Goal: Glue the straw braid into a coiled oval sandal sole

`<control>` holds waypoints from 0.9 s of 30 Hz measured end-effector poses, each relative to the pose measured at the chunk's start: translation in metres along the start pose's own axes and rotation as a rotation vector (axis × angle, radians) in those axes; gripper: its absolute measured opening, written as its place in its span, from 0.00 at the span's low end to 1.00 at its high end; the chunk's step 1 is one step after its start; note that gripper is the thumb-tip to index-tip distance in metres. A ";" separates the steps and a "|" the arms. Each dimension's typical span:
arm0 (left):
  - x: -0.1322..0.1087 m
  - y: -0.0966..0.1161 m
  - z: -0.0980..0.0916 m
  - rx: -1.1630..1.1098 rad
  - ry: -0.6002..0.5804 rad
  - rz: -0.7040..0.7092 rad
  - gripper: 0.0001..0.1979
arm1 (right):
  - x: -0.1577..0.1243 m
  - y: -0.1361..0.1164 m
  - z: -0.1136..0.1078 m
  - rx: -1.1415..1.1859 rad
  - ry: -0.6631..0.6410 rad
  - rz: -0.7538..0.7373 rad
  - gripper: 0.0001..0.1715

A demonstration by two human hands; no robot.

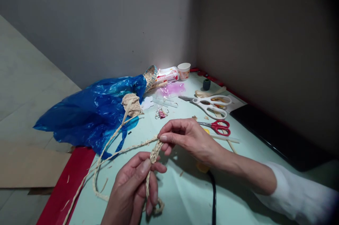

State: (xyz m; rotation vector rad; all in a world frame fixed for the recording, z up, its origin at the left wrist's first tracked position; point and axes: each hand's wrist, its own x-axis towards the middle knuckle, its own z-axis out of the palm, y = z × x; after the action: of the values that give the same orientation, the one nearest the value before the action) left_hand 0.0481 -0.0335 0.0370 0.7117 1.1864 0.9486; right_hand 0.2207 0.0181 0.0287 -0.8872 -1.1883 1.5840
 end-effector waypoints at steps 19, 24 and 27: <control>-0.004 -0.008 -0.003 0.347 0.216 0.369 0.11 | -0.012 0.007 0.011 -0.193 0.069 -0.200 0.05; -0.003 -0.008 -0.005 0.358 0.173 0.364 0.09 | -0.011 0.011 0.011 -0.186 0.067 -0.172 0.06; -0.003 -0.008 -0.002 0.325 0.177 0.385 0.09 | -0.011 0.012 0.013 -0.140 0.091 -0.142 0.06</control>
State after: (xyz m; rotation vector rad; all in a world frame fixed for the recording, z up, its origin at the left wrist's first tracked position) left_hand 0.0483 -0.0395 0.0305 1.1656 1.4065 1.1675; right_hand 0.2090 0.0031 0.0208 -0.9334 -1.2804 1.3461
